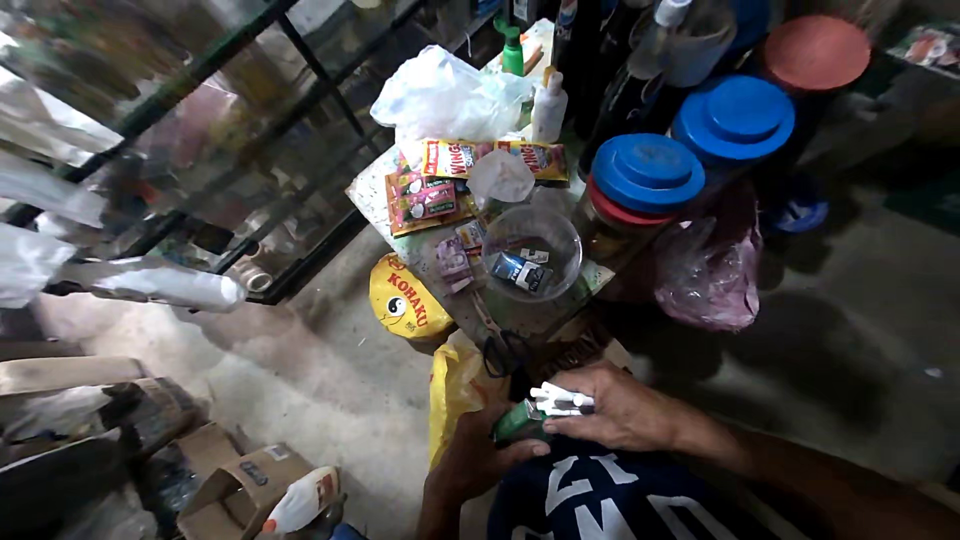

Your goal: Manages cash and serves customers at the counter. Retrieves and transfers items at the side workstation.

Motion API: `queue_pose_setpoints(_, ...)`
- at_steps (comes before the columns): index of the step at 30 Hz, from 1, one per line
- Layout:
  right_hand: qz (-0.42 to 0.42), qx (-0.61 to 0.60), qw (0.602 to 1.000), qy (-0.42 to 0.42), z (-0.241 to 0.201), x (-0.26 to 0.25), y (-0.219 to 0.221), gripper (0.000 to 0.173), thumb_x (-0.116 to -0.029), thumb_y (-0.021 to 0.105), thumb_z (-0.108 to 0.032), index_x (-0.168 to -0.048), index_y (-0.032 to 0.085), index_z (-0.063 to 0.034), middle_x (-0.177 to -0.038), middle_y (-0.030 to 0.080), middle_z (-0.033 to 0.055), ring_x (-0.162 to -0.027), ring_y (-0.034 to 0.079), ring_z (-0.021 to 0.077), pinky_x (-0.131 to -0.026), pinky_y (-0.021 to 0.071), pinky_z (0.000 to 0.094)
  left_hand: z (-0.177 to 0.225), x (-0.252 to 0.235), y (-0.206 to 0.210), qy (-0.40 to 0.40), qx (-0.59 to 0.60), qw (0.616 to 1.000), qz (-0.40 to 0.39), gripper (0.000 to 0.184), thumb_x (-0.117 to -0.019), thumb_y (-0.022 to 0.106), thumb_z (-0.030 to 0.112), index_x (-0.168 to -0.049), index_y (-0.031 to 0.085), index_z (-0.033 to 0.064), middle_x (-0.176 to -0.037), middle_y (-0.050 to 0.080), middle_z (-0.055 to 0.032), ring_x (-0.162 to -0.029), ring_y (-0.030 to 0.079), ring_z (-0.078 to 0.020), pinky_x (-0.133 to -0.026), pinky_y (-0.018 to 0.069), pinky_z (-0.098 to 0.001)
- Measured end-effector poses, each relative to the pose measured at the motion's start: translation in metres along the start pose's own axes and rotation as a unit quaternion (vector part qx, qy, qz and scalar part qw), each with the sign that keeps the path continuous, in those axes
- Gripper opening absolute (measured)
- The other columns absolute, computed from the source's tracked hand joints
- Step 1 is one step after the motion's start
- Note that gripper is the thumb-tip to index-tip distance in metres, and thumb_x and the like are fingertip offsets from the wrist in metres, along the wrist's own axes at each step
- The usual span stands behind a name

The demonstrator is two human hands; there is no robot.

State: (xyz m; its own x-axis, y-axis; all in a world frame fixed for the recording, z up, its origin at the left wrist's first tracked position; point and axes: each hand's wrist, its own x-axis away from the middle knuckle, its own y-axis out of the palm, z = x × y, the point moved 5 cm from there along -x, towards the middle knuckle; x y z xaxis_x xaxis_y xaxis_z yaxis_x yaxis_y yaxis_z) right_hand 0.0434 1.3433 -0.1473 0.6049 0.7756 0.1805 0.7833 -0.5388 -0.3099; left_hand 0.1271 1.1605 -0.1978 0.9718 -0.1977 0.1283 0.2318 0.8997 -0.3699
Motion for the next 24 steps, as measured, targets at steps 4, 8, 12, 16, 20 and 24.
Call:
queue_pose_setpoints(4, 0.001, -0.006, 0.999, 0.036, 0.004, -0.004, 0.007, 0.027, -0.0921, 0.074, -0.027, -0.098, 0.070, -0.0002, -0.075, 0.064, 0.0046, -0.066, 0.056, 0.0029, -0.062, 0.0463, 0.0207, -0.004, 0.000, -0.006, 0.006, 0.026, 0.999, -0.042, 0.048, -0.0845, 0.079, 0.046, -0.097, 0.070, 0.0000, -0.073, 0.069, -0.0033, -0.064, 0.064, -0.0022, -0.060, 0.0545, -0.0216)
queue_pose_setpoints(8, 0.062, -0.041, 0.994, 0.080, 0.010, -0.006, 0.011, 0.023, -0.0916, 0.073, -0.024, -0.096, 0.070, -0.0019, -0.076, 0.064, -0.0007, -0.067, 0.056, -0.0031, -0.063, 0.0475, 0.0161, -0.005, -0.006, -0.008, 0.001, -0.007, 1.000, -0.027, 0.053, -0.0844, 0.080, 0.045, -0.111, 0.069, 0.0005, -0.085, 0.073, -0.0064, -0.072, 0.069, -0.0087, -0.067, 0.0592, -0.0290)
queue_pose_setpoints(12, 0.141, -0.107, 0.970, 0.164, 0.009, -0.012, 0.005, 0.014, -0.0903, 0.073, -0.020, -0.097, 0.069, -0.0081, -0.071, 0.063, -0.0095, -0.057, 0.057, -0.0043, -0.055, 0.0512, 0.0159, 0.013, -0.005, -0.009, 0.096, -0.214, 0.960, 0.154, 0.074, -0.0813, 0.077, 0.056, -0.127, 0.066, -0.0007, -0.115, 0.072, -0.0168, -0.101, 0.072, -0.0277, -0.088, 0.0595, -0.0460)
queue_pose_setpoints(16, 0.175, -0.131, 0.957, 0.190, 0.007, -0.018, 0.004, 0.011, -0.0903, 0.072, -0.020, -0.095, 0.069, -0.0100, -0.068, 0.064, -0.0096, -0.052, 0.058, -0.0009, -0.051, 0.0521, 0.0182, 0.017, -0.007, -0.007, 0.148, -0.283, 0.920, 0.225, 0.065, -0.0814, 0.079, 0.041, -0.127, 0.064, -0.0027, -0.113, 0.071, -0.0209, -0.099, 0.071, -0.0322, -0.087, 0.0582, -0.0442)
queue_pose_setpoints(20, 0.182, -0.090, 0.966, 0.158, 0.000, -0.025, 0.002, 0.014, -0.0902, 0.073, -0.019, -0.098, 0.070, -0.0082, -0.076, 0.066, -0.0095, -0.060, 0.060, -0.0043, -0.057, 0.0532, 0.0152, 0.012, -0.007, -0.014, 0.143, -0.277, 0.925, 0.219, 0.064, -0.0806, 0.079, 0.039, -0.127, 0.065, -0.0021, -0.112, 0.072, -0.0192, -0.097, 0.071, -0.0307, -0.085, 0.0587, -0.0422)
queue_pose_setpoints(24, 0.172, -0.085, 0.970, 0.147, -0.004, -0.032, 0.008, 0.013, -0.0894, 0.074, -0.019, -0.097, 0.069, -0.0093, -0.078, 0.066, -0.0103, -0.065, 0.060, -0.0058, -0.061, 0.0533, 0.0143, 0.013, -0.007, -0.017, 0.153, -0.274, 0.921, 0.231, 0.066, -0.0837, 0.077, 0.046, -0.126, 0.064, -0.0032, -0.112, 0.072, -0.0184, -0.098, 0.071, -0.0294, -0.088, 0.0570, -0.0429)
